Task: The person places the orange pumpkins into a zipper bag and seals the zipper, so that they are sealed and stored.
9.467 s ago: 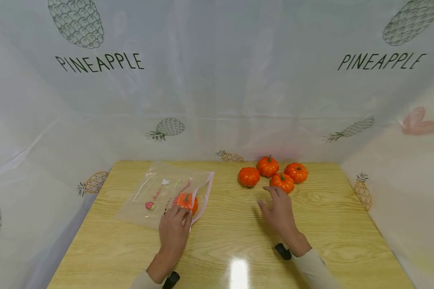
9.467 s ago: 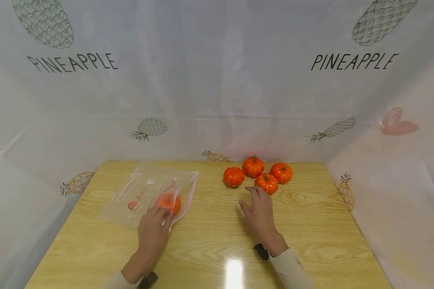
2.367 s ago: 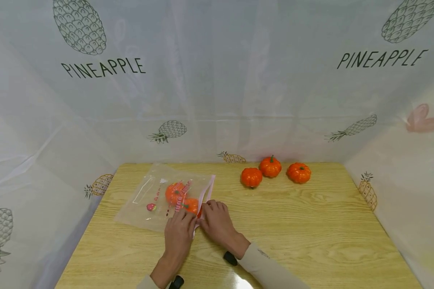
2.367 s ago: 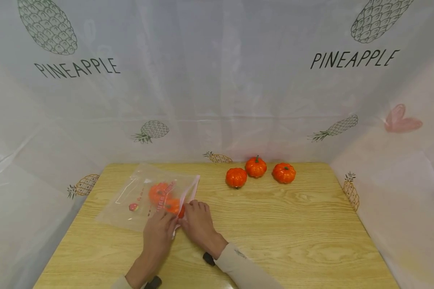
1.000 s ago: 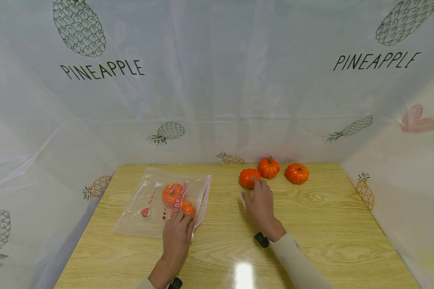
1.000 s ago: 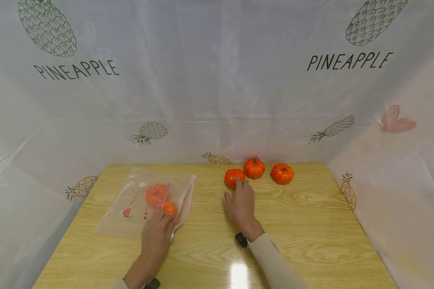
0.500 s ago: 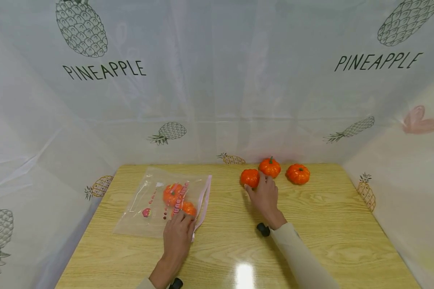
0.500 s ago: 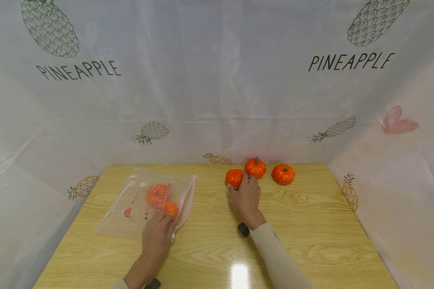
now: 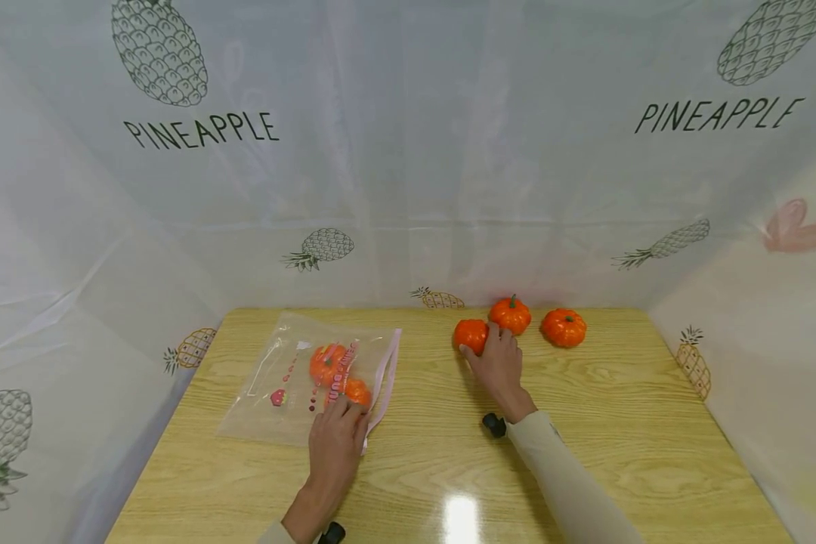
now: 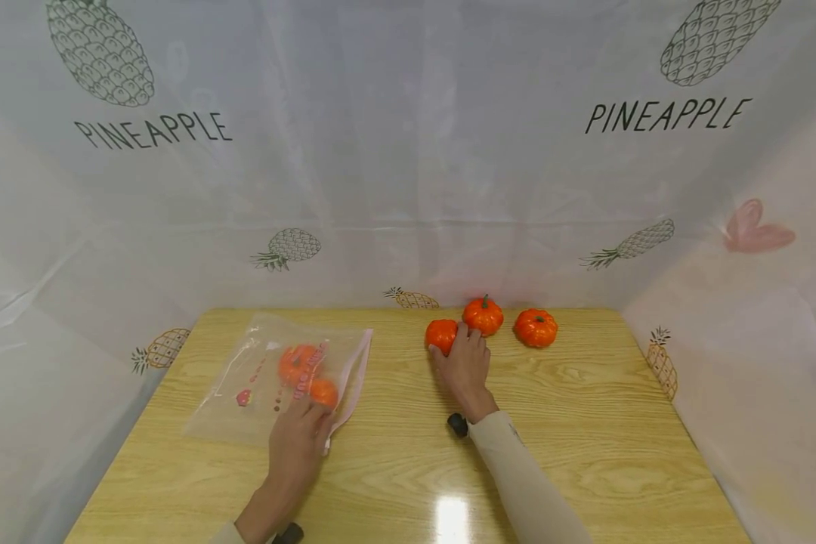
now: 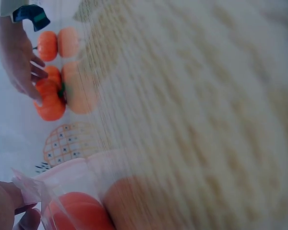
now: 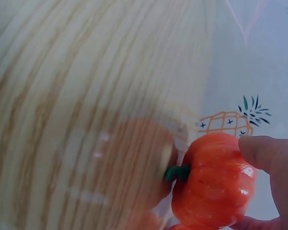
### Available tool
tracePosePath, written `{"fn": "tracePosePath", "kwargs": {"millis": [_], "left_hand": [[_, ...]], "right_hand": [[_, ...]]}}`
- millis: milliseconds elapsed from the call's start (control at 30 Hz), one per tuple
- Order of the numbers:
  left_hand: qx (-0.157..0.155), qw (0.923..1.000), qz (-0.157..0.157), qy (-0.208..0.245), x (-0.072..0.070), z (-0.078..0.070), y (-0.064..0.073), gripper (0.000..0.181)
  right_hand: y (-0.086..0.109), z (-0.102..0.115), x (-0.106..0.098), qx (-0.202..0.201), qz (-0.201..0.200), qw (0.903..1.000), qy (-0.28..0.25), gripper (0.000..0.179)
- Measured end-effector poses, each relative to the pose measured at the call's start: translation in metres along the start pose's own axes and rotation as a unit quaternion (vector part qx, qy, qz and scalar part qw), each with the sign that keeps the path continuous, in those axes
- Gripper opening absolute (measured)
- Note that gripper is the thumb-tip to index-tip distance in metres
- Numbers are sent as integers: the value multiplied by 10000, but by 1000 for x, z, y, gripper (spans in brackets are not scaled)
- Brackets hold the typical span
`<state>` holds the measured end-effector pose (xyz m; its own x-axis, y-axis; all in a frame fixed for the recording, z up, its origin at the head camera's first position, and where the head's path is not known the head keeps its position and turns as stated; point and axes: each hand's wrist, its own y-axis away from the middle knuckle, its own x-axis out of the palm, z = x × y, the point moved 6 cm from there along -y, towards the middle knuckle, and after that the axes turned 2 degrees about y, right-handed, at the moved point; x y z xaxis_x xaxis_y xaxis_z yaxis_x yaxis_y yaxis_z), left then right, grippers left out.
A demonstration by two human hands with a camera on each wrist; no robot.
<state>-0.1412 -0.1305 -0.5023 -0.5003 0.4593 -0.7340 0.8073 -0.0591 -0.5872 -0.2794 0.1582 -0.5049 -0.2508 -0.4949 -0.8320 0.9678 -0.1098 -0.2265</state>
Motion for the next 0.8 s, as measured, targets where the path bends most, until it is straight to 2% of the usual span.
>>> {"fn": "tracePosePath", "kwargs": {"millis": [100, 333, 467, 600, 800], "left_hand": [[19, 10000, -17, 2, 0, -1, 0, 18], [-88, 9999, 88, -6, 1, -1, 0, 18], [-111, 9999, 86, -11, 1, 0, 0, 17], [-123, 9999, 84, -13, 1, 0, -1, 17], [-148, 9998, 95, -5, 1, 0, 0, 17]], "right_hand": [[-1, -1, 2, -22, 2, 10000, -65, 75], [-6, -6, 8, 220, 265, 9982, -491, 74], [-6, -6, 9, 215, 324, 9978, -538, 76], [0, -1, 11, 65, 408, 9977, -540, 80], [19, 14, 15, -434, 485, 9963, -568, 78]]}}
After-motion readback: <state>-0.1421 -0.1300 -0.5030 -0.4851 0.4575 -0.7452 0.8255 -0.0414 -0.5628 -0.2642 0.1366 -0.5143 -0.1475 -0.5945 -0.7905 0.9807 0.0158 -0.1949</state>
